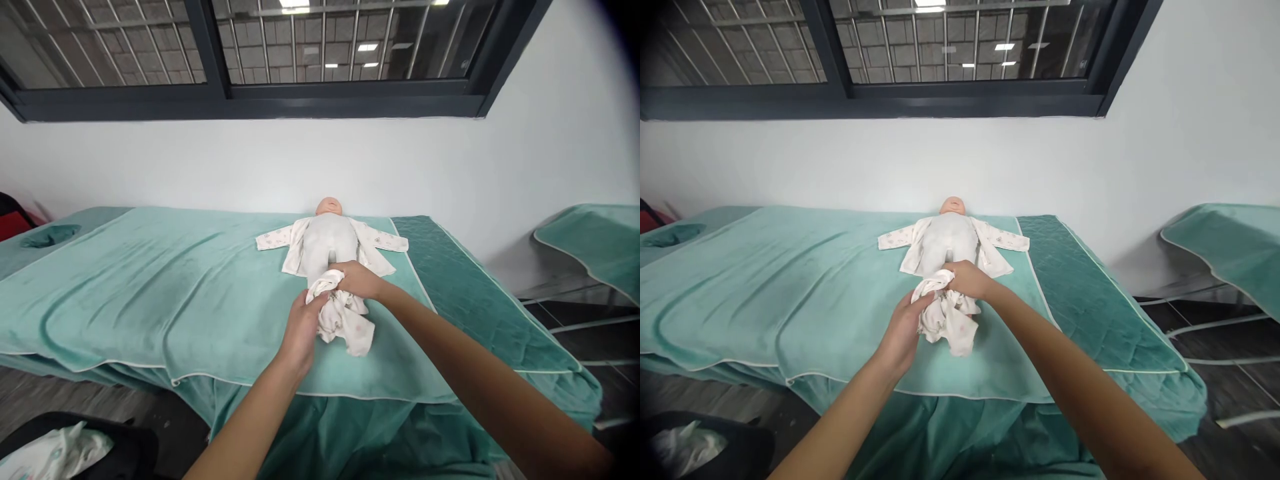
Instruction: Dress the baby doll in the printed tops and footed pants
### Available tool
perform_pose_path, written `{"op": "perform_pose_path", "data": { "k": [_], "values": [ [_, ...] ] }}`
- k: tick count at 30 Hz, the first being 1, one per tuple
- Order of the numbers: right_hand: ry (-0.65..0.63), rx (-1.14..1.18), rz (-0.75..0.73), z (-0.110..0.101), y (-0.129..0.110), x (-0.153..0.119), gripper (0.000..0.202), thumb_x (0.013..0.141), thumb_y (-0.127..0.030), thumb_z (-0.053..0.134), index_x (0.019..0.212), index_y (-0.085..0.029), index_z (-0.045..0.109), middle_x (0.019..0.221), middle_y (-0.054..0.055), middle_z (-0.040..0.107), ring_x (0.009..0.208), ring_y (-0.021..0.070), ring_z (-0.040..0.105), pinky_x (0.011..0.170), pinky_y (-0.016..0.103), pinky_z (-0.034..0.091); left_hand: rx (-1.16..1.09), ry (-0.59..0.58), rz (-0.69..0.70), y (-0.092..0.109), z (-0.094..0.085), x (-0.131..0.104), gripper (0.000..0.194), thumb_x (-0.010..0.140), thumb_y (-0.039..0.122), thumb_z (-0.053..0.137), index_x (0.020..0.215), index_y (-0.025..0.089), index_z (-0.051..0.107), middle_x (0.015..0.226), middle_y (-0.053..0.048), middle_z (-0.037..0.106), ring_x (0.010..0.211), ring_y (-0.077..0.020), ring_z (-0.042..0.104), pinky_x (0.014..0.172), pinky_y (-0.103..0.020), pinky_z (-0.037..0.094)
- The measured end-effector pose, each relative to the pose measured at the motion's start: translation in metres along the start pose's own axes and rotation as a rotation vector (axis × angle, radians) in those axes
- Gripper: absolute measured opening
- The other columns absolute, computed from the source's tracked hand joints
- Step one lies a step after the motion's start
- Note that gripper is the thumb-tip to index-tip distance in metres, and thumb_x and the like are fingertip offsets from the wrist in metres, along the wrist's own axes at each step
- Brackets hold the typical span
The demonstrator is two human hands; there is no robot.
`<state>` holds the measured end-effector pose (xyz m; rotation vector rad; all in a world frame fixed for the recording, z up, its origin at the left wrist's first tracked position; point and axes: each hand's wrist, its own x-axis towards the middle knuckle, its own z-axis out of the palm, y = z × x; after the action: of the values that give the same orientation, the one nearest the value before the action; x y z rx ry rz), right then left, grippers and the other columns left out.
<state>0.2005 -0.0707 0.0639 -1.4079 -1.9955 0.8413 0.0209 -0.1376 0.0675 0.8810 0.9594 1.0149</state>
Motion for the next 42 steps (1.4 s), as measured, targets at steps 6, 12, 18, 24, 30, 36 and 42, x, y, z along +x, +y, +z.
{"op": "perform_pose_path", "data": {
  "k": [6,12,18,24,30,36,42],
  "values": [
    [-0.056,-0.078,-0.043,-0.002,-0.002,0.000,0.017,0.071,-0.024,0.063,0.086,-0.019,0.069,0.088,0.002,0.071,0.083,0.0188,0.063,0.070,0.025,0.044,-0.024,0.032,-0.006,-0.005,0.000,-0.021,0.038,0.076,0.041,0.073,0.104,0.017,0.066,0.096,-0.006,0.071,0.087,-0.0200,0.065,0.073,-0.028,0.046],
    [-0.147,-0.179,-0.083,-0.004,-0.005,0.000,0.023,0.068,-0.026,0.071,0.091,-0.020,0.070,0.094,0.003,0.072,0.087,0.0208,0.065,0.072,0.026,0.043,-0.186,0.080,-0.003,-0.025,0.003,-0.043,0.037,0.077,0.041,0.073,0.105,0.019,0.065,0.098,-0.006,0.071,0.088,-0.0204,0.065,0.074,-0.029,0.047],
    [-0.242,-0.369,-0.054,0.003,-0.017,0.001,0.035,0.062,-0.051,0.080,0.080,-0.022,0.068,0.084,0.004,0.072,0.076,0.0221,0.063,0.062,0.028,0.036,-0.177,0.248,0.029,-0.060,-0.024,-0.042,0.032,0.075,0.041,0.074,0.094,0.019,0.061,0.077,0.001,0.065,0.068,-0.0136,0.059,0.064,-0.025,0.043],
    [-0.261,-0.531,-0.038,0.010,-0.024,0.002,0.053,0.062,-0.073,0.072,0.080,-0.023,0.068,0.082,0.007,0.071,0.073,0.0235,0.062,0.060,0.030,0.032,0.029,0.290,0.069,-0.073,-0.044,-0.019,0.028,0.078,0.043,0.067,0.090,0.020,0.057,0.070,0.004,0.058,0.061,-0.0124,0.052,0.058,-0.023,0.038],
    [-0.211,-0.490,-0.029,0.012,-0.017,0.000,0.048,0.074,-0.069,0.064,0.083,-0.023,0.069,0.090,0.007,0.072,0.081,0.0251,0.063,0.062,0.030,0.034,0.200,0.195,0.104,-0.058,-0.046,-0.001,0.031,0.079,0.047,0.066,0.087,0.018,0.059,0.072,0.002,0.059,0.065,-0.0136,0.052,0.060,-0.024,0.039],
    [-0.139,-0.159,-0.028,0.010,-0.011,-0.005,0.044,0.079,-0.063,0.063,0.088,-0.021,0.072,0.092,0.004,0.073,0.089,0.0240,0.064,0.072,0.029,0.042,-0.060,-0.022,0.034,-0.048,-0.048,0.008,0.044,0.077,0.051,0.070,0.099,0.015,0.061,0.086,-0.004,0.065,0.074,-0.0154,0.059,0.069,-0.026,0.044],
    [-0.124,0.155,0.018,0.008,-0.006,-0.009,0.047,0.079,-0.062,0.064,0.088,-0.016,0.071,0.088,0.003,0.071,0.087,0.0223,0.063,0.076,0.029,0.045,0.171,-0.015,0.278,-0.045,-0.053,0.035,0.030,0.086,0.047,0.061,0.090,0.018,0.056,0.079,0.003,0.055,0.071,-0.0116,0.050,0.066,-0.023,0.040]
  ]
}}
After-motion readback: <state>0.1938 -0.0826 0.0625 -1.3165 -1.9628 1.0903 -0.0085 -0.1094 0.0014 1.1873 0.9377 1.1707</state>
